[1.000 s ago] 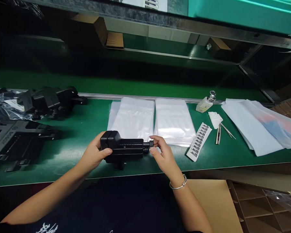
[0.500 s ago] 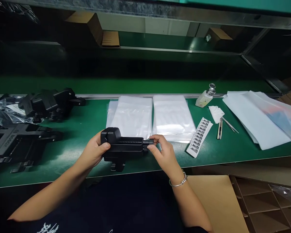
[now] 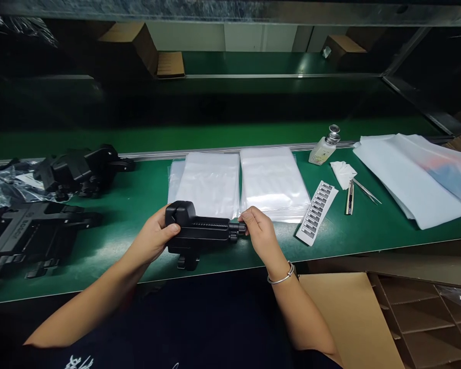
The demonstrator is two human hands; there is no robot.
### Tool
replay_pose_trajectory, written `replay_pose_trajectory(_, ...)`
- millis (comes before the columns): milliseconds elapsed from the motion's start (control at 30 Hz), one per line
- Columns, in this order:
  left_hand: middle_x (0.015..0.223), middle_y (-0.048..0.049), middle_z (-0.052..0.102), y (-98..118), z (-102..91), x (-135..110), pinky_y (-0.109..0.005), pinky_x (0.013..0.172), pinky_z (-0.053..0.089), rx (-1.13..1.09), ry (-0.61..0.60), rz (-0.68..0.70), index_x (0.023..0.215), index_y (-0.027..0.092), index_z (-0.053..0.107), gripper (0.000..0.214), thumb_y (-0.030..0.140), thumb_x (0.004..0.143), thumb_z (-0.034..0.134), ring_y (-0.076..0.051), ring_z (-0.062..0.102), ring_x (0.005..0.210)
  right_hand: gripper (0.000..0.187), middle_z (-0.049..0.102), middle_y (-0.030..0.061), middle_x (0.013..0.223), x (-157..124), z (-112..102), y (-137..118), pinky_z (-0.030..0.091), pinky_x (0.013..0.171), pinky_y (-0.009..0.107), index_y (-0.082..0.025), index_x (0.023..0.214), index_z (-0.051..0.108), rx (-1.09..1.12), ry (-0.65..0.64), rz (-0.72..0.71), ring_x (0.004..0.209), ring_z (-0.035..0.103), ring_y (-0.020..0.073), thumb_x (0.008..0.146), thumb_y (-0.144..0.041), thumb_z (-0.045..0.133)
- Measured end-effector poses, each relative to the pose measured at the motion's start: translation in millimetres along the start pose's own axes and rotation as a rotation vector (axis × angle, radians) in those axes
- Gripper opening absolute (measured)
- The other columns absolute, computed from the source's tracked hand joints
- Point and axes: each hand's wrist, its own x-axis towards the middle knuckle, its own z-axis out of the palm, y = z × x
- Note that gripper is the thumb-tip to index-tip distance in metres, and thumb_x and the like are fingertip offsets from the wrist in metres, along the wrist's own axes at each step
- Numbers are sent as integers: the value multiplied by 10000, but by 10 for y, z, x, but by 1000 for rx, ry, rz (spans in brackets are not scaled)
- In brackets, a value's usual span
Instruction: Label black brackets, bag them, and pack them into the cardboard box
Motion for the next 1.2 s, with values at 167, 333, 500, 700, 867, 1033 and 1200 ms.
replay_pose_trajectory(167, 974, -69, 684, 0, 8, 61, -272, 707, 467, -13, 28, -15, 1046, 164, 630, 575, 572, 664, 762, -221, 618, 852, 303, 613, 4, 760, -33, -46, 41, 486, 709, 312, -223, 997, 623, -83, -38, 22, 743, 617, 181, 910, -499, 537)
replay_pose_trajectory(333, 928, -67, 695, 26, 17, 102, -270, 673, 466, -68, 45, -44, 978, 152, 639, 548, 576, 655, 766, -209, 623, 791, 214, 624, 38, 943, -51, -75, 1, 491, 809, 334, -236, 1048, 622, -183, -59, -105, 896, 601, 195, 879, -365, 605)
replay_pose_trajectory(500, 901, -56, 694, 34, 2, 107, -260, 654, 477, -103, 36, -41, 962, 154, 648, 540, 572, 645, 778, -198, 626, 766, 235, 626, 54, 1055, -43, -120, -35, 500, 874, 364, -260, 1103, 613, -278, -96, -215, 998, 595, 219, 869, -284, 604)
replay_pose_trajectory(700, 906, -63, 687, 6, -23, 87, -253, 653, 485, -59, 34, 19, 997, 154, 653, 565, 576, 643, 780, -206, 627, 801, 286, 603, 34, 790, -42, -135, -57, 501, 723, 337, -215, 892, 595, -386, -134, -245, 759, 589, 193, 974, -434, 429)
replay_pose_trajectory(867, 897, -68, 690, 18, -26, 91, -253, 646, 481, -72, 33, 3, 977, 145, 650, 543, 575, 666, 763, -217, 636, 821, 323, 639, 50, 902, -41, -92, -28, 408, 1038, 506, -223, 1025, 581, -445, -93, -348, 824, 604, 205, 979, -484, 396)
replay_pose_trajectory(1033, 849, -54, 673, 40, -2, 89, -241, 622, 478, -130, 19, -28, 947, 136, 637, 529, 570, 673, 764, -198, 630, 782, 256, 612, 27, 884, -21, -82, 14, 348, 1128, 507, -236, 1124, 550, -401, -131, -375, 834, 598, 191, 971, -419, 457)
replay_pose_trajectory(1200, 806, -47, 654, 66, 13, 94, -260, 609, 488, -160, 17, -78, 918, 129, 615, 573, 627, 666, 740, -187, 616, 712, 279, 597, 23, 860, 0, -48, 1, 390, 1083, 491, -230, 1109, 582, -348, -93, -300, 838, 589, 192, 961, -440, 473)
